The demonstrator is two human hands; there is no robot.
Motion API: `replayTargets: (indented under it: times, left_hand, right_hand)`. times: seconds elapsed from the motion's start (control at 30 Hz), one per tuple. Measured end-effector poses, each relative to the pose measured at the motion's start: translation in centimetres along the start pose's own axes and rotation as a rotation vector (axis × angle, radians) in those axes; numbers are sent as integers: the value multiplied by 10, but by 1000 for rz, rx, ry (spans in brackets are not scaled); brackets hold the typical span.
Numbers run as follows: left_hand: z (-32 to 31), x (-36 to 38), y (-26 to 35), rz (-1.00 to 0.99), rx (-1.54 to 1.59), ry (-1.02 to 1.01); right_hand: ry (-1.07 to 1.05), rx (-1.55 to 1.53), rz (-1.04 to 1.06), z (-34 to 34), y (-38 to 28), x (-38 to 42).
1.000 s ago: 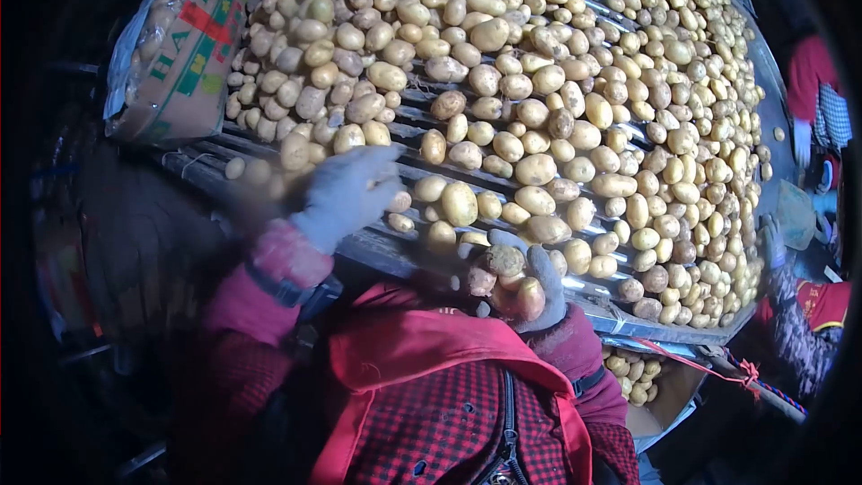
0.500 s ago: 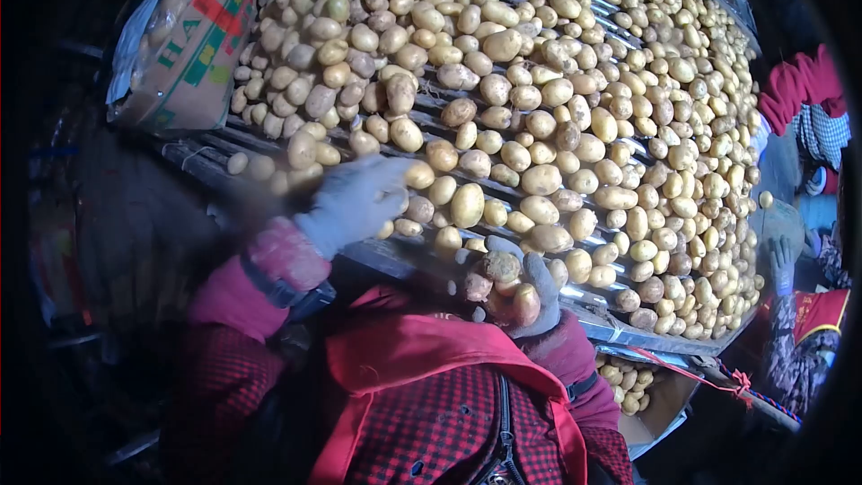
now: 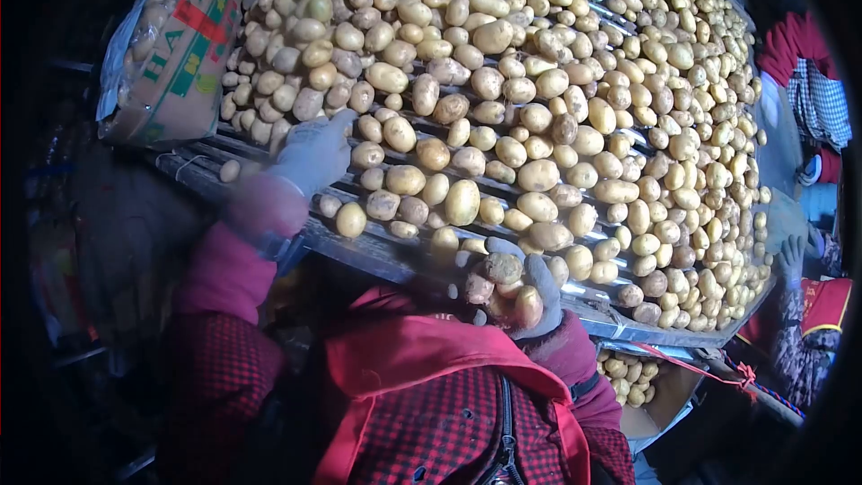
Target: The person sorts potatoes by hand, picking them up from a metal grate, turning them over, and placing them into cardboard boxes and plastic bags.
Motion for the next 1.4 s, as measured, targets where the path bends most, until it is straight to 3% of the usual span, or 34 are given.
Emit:
replayTargets:
  times: [0.07,0.1,0.2,0.27,0.37,0.43,0.53,0.6,0.67,0.73,0.8,0.83,0.87,0.9,0.93,1.03,1.1,1.17,1.27,1.33,1.4]
  left_hand:
    - [-5,-4,-2,153,5,-77]
    - [-3,0,4,72,59,-67]
    - [2,-11,5,126,29,-145]
    - [5,-21,1,106,65,-140]
    - [-1,-20,-1,181,18,-183]
    - [1,-19,0,177,36,-170]
    - [7,-8,3,133,87,-144]
    - [15,10,4,172,301,21]
    - [32,49,29,110,409,50]
    - [29,75,52,-24,458,25]
    - [3,86,66,-295,283,132]
    - [-8,85,74,-323,237,58]
    - [-16,89,78,-364,176,185]
    - [-21,87,82,-304,126,173]
    - [-25,87,86,-241,80,158]
    - [-26,91,87,-232,91,150]
    - [-25,89,76,-306,147,141]
    - [-25,90,79,-370,147,25]
    - [-22,91,98,-458,-5,-13]
    - [-20,89,99,-435,69,-56]
    - [-19,85,96,-421,130,-103]
  right_hand:
    - [-2,141,-17,5,1,2]
    - [2,190,-22,8,1,4]
    - [21,104,22,11,5,1]
    - [1,205,6,7,-3,-3]
    - [-75,-118,42,16,14,-2]
    - [29,-212,-38,9,4,-4]
    - [25,-277,-93,9,3,1]
    - [30,6,-58,10,-6,2]
    - [22,300,-10,14,-11,3]
    - [39,-23,27,17,-6,2]
    - [37,-207,66,15,-8,-2]
    - [47,-51,54,22,-5,1]
    - [50,29,55,25,-5,1]
    - [54,109,55,24,-6,0]
    - [107,-6,34,21,-6,0]
    - [97,-110,66,17,-3,-3]
    - [157,-225,20,7,-9,-6]
    - [87,20,51,4,-25,-6]
    - [235,125,-128,12,-16,3]
    - [267,-168,-177,14,-7,1]
    - [177,-100,-114,9,-15,-1]
Point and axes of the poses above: each hand's wrist, its own x-axis away from the middle knuckle, its own z-axis out of the back of the hand, y = z × x, the point moved 6 cm from there along -x, towards the middle knuckle, and after that the axes turned 8 degrees about -y, right-handed, at the moved point
